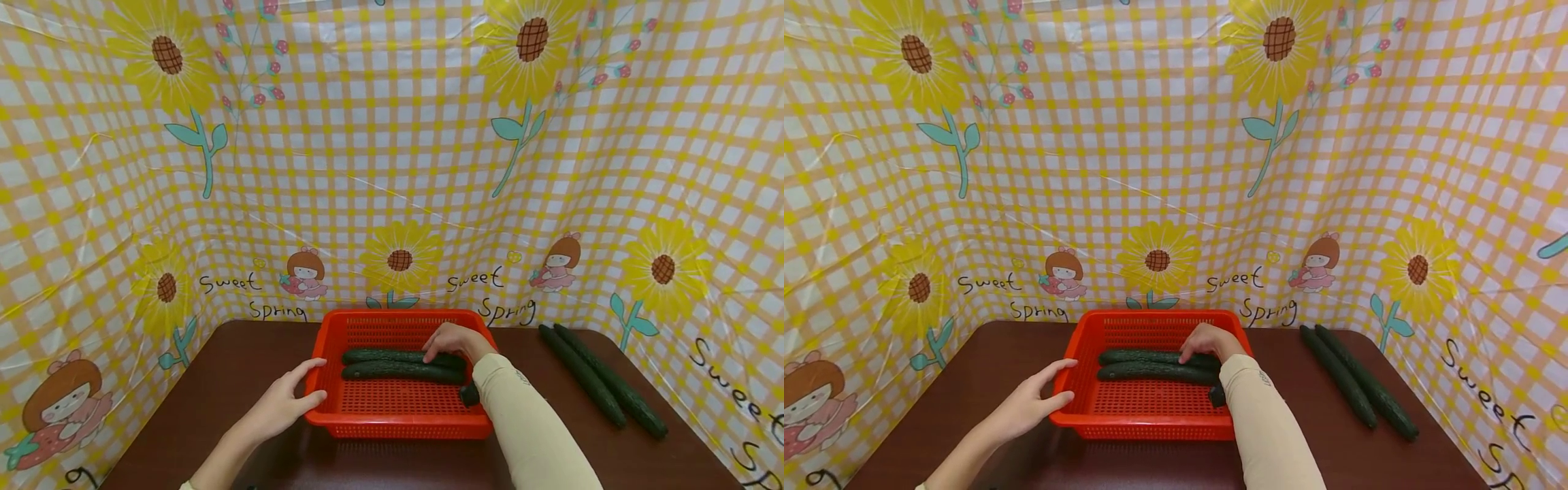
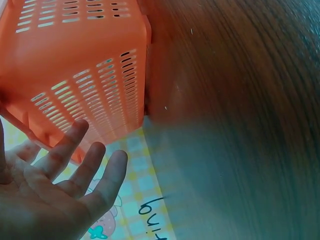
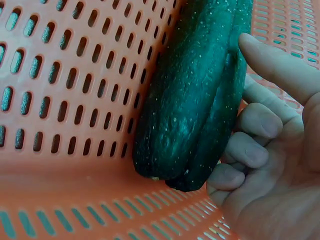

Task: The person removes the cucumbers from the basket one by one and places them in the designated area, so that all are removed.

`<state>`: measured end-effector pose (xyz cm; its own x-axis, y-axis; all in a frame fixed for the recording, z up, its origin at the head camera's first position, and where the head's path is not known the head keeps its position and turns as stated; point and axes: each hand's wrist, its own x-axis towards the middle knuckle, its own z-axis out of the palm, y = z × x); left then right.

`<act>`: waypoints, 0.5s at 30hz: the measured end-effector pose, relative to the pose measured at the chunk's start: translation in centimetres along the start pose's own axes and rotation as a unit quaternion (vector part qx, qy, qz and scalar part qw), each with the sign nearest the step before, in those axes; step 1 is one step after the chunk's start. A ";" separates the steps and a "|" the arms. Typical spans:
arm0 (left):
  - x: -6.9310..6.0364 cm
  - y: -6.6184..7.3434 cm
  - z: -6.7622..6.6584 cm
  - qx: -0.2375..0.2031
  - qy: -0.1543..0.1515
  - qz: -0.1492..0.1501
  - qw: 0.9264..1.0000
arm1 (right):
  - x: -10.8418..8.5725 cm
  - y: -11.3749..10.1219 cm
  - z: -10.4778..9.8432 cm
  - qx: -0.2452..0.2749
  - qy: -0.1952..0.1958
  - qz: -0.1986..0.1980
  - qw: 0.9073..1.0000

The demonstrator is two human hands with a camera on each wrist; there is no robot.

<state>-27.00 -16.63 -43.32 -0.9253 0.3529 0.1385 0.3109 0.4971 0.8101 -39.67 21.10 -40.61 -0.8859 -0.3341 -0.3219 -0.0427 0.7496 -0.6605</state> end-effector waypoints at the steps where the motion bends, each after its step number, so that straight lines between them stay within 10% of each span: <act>1: 0.0 0.0 0.0 0.001 0.000 -0.003 1.000 | 0.1 0.1 0.0 -0.008 -0.003 -0.001 1.000; 15: -0.1 0.1 -0.1 0.006 -0.001 -0.007 1.000 | 0.4 -0.5 0.9 -0.038 0.012 0.022 0.999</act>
<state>-26.90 -16.74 -43.18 -0.9293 0.3473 0.1254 0.3000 0.5120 0.8049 -39.56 20.08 -41.02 -0.8985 -0.2872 -0.3321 -0.0379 0.8043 -0.5931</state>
